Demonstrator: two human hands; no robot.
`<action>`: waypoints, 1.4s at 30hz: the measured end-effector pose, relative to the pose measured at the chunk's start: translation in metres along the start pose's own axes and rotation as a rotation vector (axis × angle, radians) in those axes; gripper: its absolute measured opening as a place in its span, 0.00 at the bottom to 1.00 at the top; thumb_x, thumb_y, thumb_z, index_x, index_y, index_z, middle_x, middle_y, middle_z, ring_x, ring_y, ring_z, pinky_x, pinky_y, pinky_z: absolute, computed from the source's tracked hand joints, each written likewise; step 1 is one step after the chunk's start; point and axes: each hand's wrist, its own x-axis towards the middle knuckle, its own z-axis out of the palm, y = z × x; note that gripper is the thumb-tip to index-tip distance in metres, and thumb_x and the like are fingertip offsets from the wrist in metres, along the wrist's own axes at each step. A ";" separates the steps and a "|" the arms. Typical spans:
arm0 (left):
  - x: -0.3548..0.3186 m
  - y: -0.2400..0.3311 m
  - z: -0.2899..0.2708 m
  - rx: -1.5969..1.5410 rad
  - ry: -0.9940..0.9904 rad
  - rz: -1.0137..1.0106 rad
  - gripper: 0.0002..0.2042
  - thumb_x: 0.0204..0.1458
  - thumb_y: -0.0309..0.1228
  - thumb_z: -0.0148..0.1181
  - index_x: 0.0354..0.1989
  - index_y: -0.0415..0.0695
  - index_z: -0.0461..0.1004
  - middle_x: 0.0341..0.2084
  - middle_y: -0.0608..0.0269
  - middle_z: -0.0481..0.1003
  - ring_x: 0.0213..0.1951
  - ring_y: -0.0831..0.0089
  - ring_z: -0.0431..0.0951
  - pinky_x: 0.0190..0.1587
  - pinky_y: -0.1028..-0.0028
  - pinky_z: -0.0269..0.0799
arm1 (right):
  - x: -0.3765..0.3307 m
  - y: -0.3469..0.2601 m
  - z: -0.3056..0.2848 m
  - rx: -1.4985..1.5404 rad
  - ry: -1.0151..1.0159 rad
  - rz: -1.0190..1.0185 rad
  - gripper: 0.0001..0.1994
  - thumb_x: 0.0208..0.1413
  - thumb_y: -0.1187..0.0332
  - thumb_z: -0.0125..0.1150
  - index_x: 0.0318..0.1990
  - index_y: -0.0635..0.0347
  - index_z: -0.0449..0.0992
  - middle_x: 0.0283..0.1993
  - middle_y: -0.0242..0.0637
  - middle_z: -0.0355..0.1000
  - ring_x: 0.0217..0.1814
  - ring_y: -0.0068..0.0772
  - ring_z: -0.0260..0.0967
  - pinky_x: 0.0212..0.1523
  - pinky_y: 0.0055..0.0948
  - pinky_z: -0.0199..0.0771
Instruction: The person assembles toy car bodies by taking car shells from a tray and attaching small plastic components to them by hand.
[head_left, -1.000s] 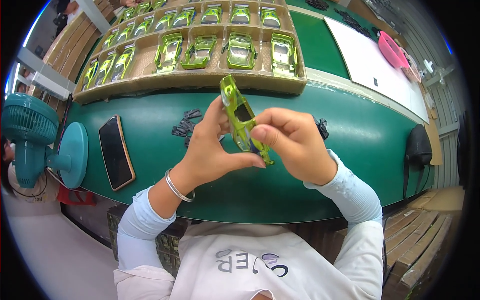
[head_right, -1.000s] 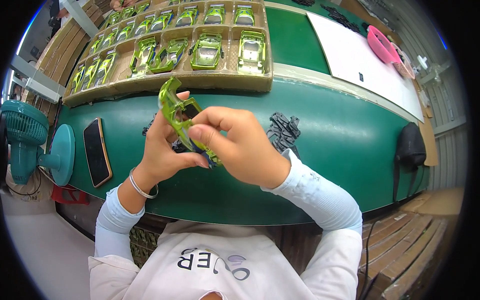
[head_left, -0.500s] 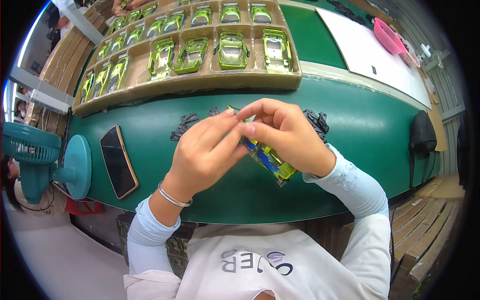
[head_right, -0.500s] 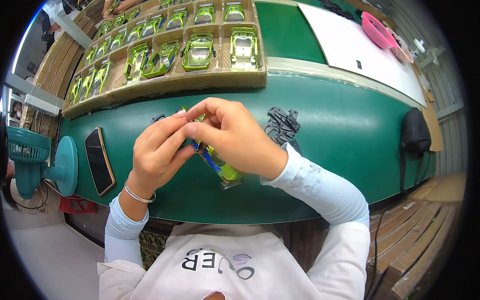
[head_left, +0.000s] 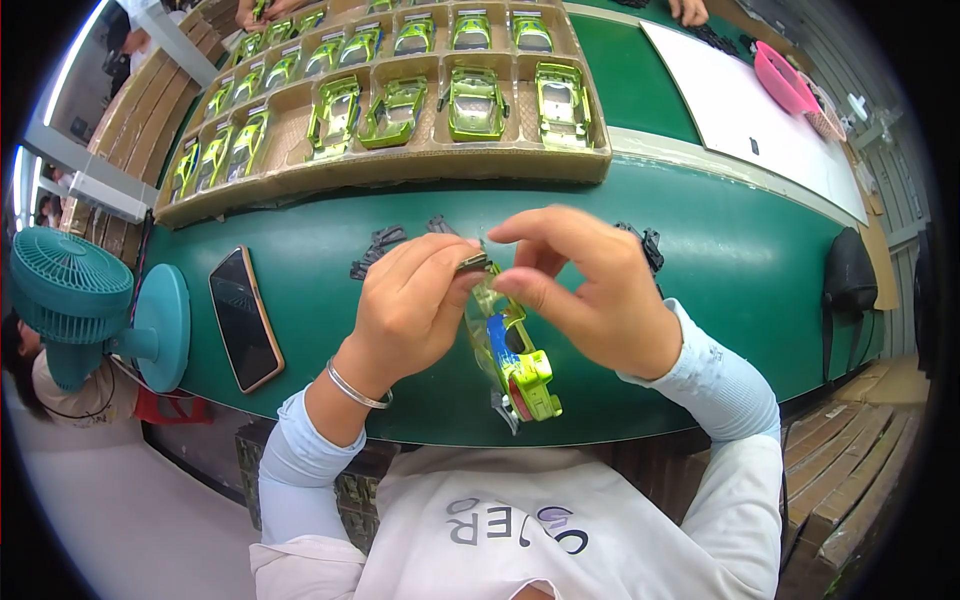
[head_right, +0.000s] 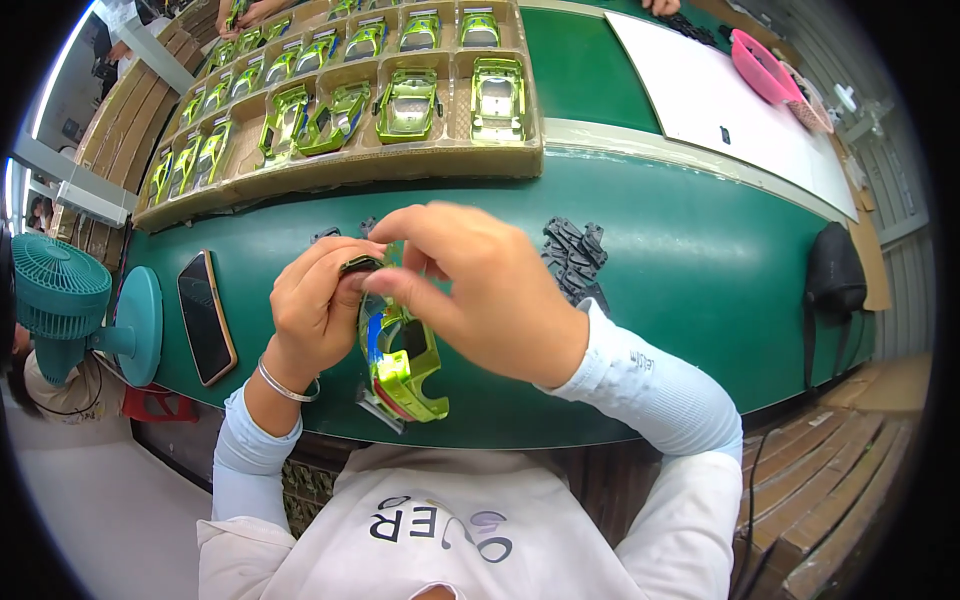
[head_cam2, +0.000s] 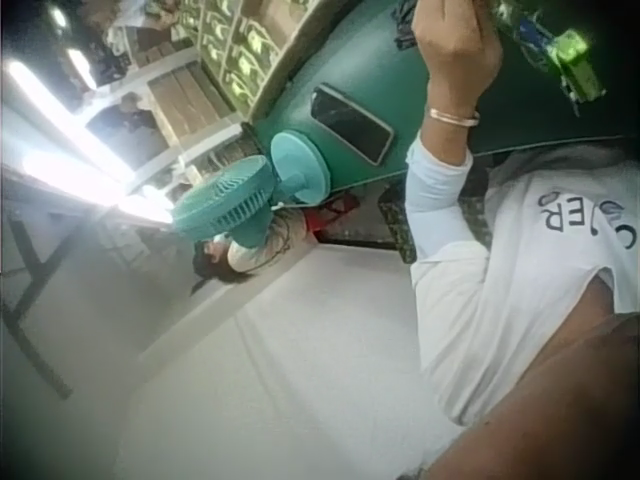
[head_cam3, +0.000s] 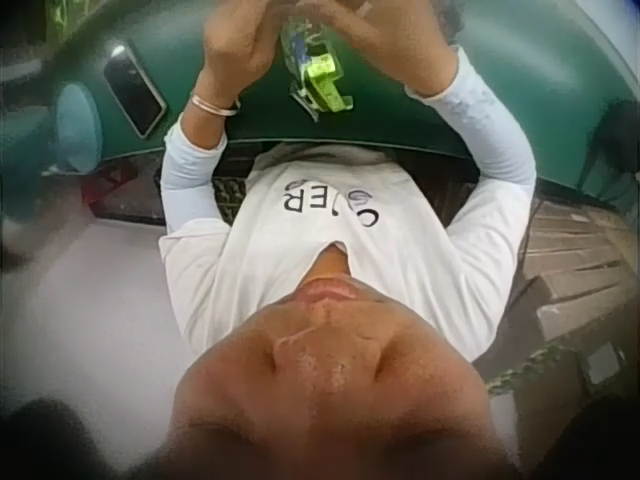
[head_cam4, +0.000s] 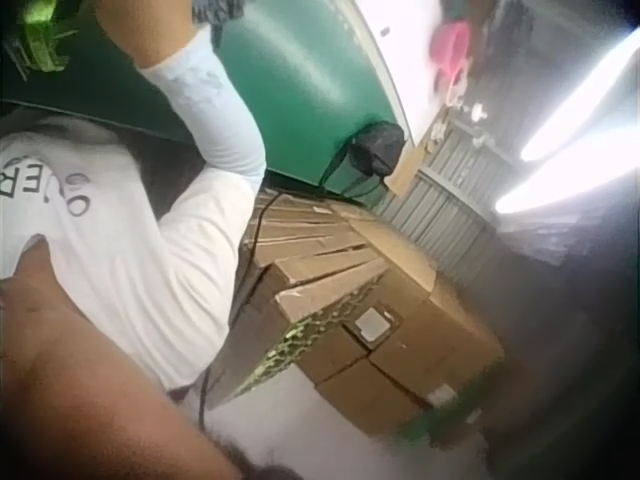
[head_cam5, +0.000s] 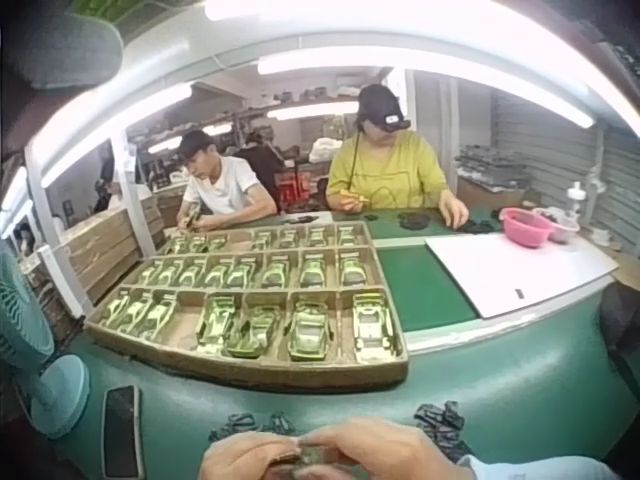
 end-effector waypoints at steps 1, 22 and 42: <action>0.001 0.001 0.000 -0.002 -0.001 0.001 0.06 0.43 0.22 0.56 0.30 0.35 0.70 0.27 0.53 0.72 0.27 0.59 0.73 0.29 0.69 0.70 | 0.001 0.005 -0.001 -0.146 0.135 -0.215 0.12 0.42 0.72 0.62 0.35 0.62 0.69 0.26 0.38 0.66 0.25 0.33 0.66 0.25 0.28 0.66; -0.003 0.018 0.001 -1.036 -0.150 -0.651 0.17 0.57 0.39 0.45 0.24 0.38 0.68 0.18 0.71 0.66 0.23 0.86 0.63 0.24 0.84 0.61 | -0.001 0.003 -0.005 0.285 -0.011 -0.002 0.07 0.41 0.74 0.63 0.27 0.65 0.70 0.25 0.33 0.68 0.24 0.21 0.67 0.25 0.19 0.66; -0.002 0.014 0.002 -1.123 -0.151 -0.702 0.19 0.57 0.41 0.43 0.22 0.38 0.67 0.17 0.71 0.65 0.20 0.86 0.63 0.22 0.83 0.61 | 0.003 -0.002 -0.008 0.107 -0.072 -0.143 0.06 0.39 0.79 0.61 0.26 0.66 0.70 0.24 0.36 0.67 0.24 0.26 0.66 0.25 0.21 0.66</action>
